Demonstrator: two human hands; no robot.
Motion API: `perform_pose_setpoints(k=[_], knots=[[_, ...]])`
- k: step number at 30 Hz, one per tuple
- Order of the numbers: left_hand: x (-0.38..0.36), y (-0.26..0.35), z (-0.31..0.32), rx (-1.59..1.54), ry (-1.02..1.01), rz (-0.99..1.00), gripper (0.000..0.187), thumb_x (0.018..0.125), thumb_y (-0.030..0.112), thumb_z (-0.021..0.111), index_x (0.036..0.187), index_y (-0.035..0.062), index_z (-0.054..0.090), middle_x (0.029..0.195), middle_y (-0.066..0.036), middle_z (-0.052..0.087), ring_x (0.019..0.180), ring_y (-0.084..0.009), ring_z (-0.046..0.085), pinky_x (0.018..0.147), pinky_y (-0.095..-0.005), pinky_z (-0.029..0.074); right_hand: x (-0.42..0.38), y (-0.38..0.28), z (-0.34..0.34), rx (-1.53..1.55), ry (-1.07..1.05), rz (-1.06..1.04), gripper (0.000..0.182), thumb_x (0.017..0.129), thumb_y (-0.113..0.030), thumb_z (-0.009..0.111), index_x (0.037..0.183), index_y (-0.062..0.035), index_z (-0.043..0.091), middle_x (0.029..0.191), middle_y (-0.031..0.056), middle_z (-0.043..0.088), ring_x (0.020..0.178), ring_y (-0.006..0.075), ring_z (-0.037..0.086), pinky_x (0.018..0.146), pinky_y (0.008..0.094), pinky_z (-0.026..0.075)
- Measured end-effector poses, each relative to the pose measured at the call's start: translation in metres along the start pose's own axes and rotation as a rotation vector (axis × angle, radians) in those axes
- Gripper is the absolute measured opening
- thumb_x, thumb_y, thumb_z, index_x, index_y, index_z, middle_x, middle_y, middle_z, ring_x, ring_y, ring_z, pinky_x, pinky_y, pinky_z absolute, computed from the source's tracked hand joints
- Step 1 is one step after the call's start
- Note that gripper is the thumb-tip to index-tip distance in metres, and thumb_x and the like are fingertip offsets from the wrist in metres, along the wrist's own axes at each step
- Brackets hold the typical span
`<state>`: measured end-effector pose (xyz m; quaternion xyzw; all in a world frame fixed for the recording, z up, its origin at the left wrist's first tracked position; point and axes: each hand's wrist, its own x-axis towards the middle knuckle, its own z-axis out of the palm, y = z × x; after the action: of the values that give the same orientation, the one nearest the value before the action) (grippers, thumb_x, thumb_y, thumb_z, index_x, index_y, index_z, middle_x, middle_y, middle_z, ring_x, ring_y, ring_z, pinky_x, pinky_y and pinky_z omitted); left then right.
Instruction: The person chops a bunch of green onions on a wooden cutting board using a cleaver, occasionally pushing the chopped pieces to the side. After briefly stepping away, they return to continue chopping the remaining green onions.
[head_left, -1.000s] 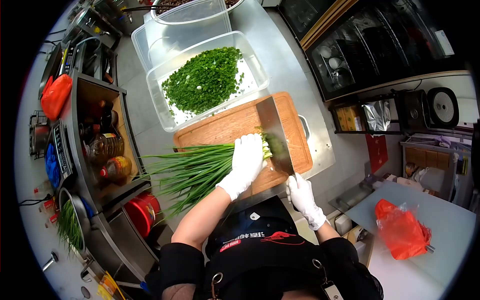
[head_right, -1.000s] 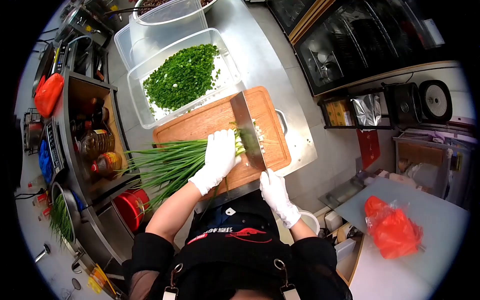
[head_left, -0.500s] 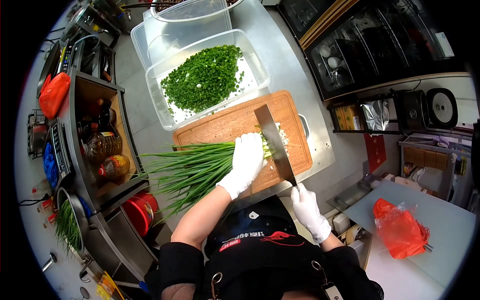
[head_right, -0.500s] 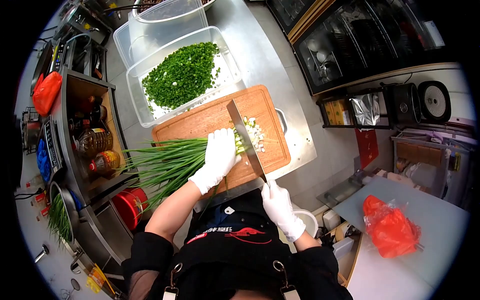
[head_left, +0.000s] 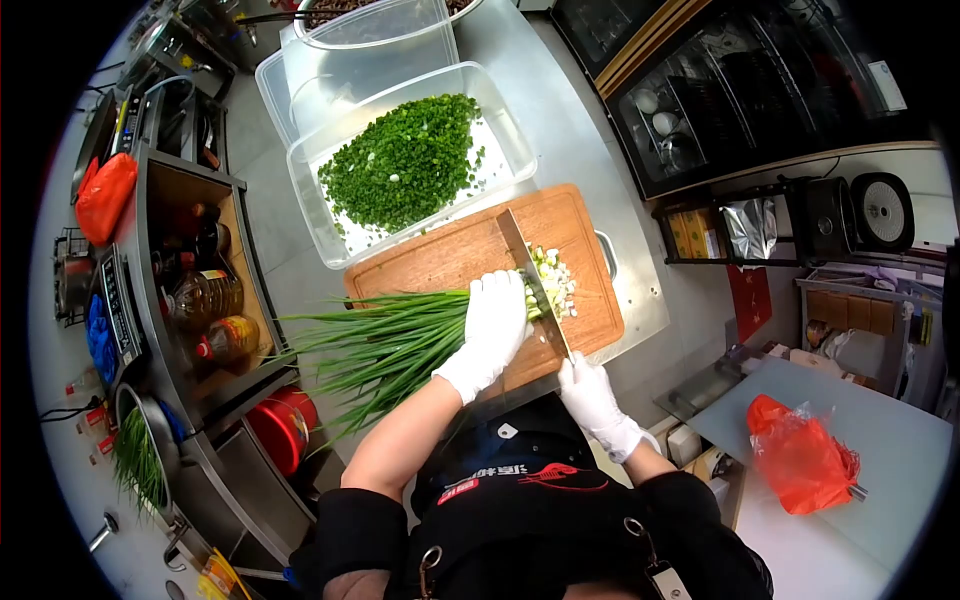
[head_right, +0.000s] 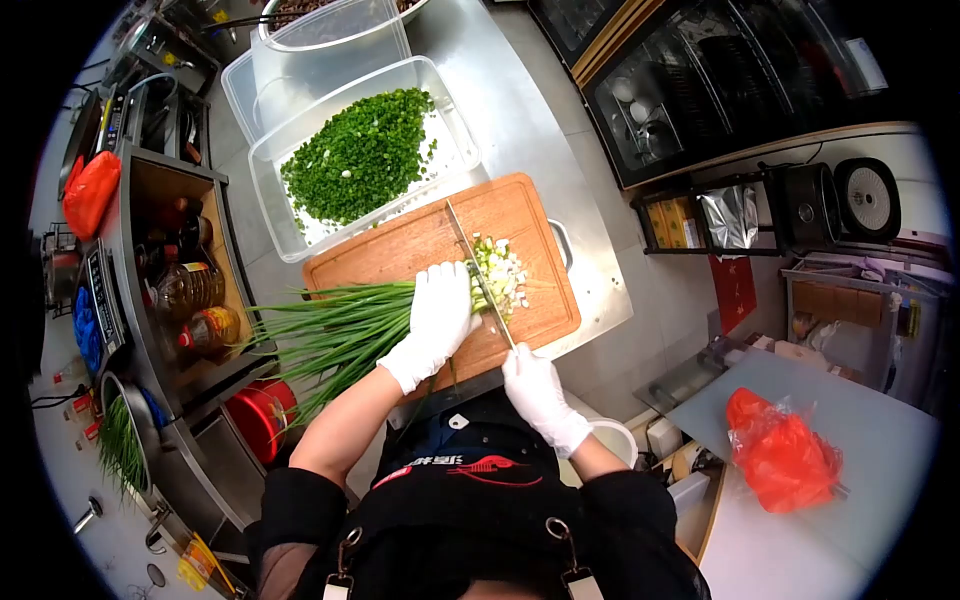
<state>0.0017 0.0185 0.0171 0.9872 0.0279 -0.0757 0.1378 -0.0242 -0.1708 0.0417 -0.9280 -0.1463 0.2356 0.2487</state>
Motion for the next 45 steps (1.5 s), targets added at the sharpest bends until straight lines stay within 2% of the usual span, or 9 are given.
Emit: perform_pose_setpoints(k=[3,6,11,14,18,31,33,39,45], knots=[[0.000,-0.002,0.005,-0.019,0.028,-0.006,0.062,0.062,0.036,0.084,0.104,0.0032,0.052,0.095,-0.012,0.053,0.092,-0.0267,0.052,0.083,-0.0387,0.040,0.003,-0.006,0.001,0.130,0.078,0.030,0.024,0.096,-0.019,0.048,0.087,0.0029,0.054,0.068,0.0291,0.059,0.067,0.0470,0.061,0.061,0.0527,0.047],[0.000,-0.002,0.011,-0.020,0.050,-0.013,0.061,0.062,0.035,0.084,0.103,0.0033,0.052,0.094,-0.012,0.053,0.092,-0.0271,0.052,0.083,-0.0388,0.040,-0.002,0.017,-0.003,0.396,-0.061,0.194,0.022,0.096,-0.018,0.049,0.087,0.0017,0.054,0.069,0.0265,0.059,0.067,0.0459,0.060,0.060,0.0486,0.046],[0.000,-0.002,0.008,-0.027,0.039,-0.022,0.061,0.061,0.035,0.084,0.103,0.0035,0.052,0.094,-0.012,0.052,0.092,-0.0272,0.052,0.083,-0.0391,0.040,-0.021,-0.015,-0.046,0.370,-0.107,0.237,0.020,0.096,-0.015,0.050,0.088,0.0024,0.054,0.070,0.0273,0.058,0.069,0.0468,0.060,0.060,0.0489,0.046],[-0.001,-0.002,0.010,-0.032,0.053,-0.021,0.060,0.061,0.034,0.084,0.101,0.0038,0.052,0.094,-0.012,0.052,0.091,-0.0274,0.052,0.083,-0.0390,0.040,-0.023,-0.022,-0.046,0.259,-0.058,0.086,0.017,0.095,-0.014,0.052,0.090,0.0022,0.055,0.070,0.0267,0.059,0.069,0.0456,0.061,0.060,0.0493,0.047],[-0.001,-0.002,0.010,-0.041,0.065,-0.024,0.059,0.060,0.033,0.084,0.101,0.0035,0.051,0.093,-0.012,0.052,0.090,-0.0276,0.052,0.082,-0.0387,0.040,-0.025,-0.023,-0.035,0.106,0.034,-0.002,0.016,0.095,-0.013,0.052,0.089,0.0014,0.054,0.068,0.0257,0.059,0.067,0.0449,0.060,0.059,0.0508,0.047],[0.000,-0.001,0.007,-0.042,0.057,-0.022,0.060,0.059,0.033,0.084,0.099,0.0027,0.052,0.091,-0.012,0.051,0.089,-0.0271,0.051,0.081,-0.0383,0.040,-0.024,-0.020,-0.038,0.173,-0.017,0.046,0.016,0.096,-0.014,0.052,0.094,0.0014,0.056,0.070,0.0265,0.060,0.069,0.0457,0.061,0.060,0.0511,0.047],[0.000,-0.001,0.007,-0.041,0.055,-0.021,0.060,0.059,0.033,0.084,0.099,0.0027,0.052,0.091,-0.012,0.051,0.089,-0.0269,0.051,0.081,-0.0383,0.040,-0.023,-0.019,-0.036,0.084,0.031,-0.029,0.018,0.096,-0.015,0.051,0.093,0.0017,0.056,0.069,0.0265,0.060,0.068,0.0455,0.061,0.060,0.0521,0.048],[0.001,-0.003,0.011,-0.016,0.080,-0.013,0.060,0.059,0.034,0.084,0.100,0.0025,0.052,0.091,-0.012,0.051,0.088,-0.0270,0.051,0.080,-0.0383,0.040,-0.043,-0.011,-0.029,-0.043,0.017,0.022,0.019,0.095,-0.015,0.051,0.086,0.0005,0.054,0.064,0.0267,0.059,0.063,0.0444,0.062,0.058,0.0531,0.049],[0.002,-0.003,0.011,-0.004,0.062,-0.029,0.060,0.060,0.034,0.084,0.100,0.0023,0.052,0.091,-0.012,0.051,0.088,-0.0269,0.051,0.080,-0.0383,0.040,-0.013,-0.018,-0.019,-0.013,0.021,-0.018,0.019,0.095,-0.015,0.050,0.087,0.0020,0.054,0.063,0.0264,0.059,0.062,0.0428,0.063,0.057,0.0515,0.050]])
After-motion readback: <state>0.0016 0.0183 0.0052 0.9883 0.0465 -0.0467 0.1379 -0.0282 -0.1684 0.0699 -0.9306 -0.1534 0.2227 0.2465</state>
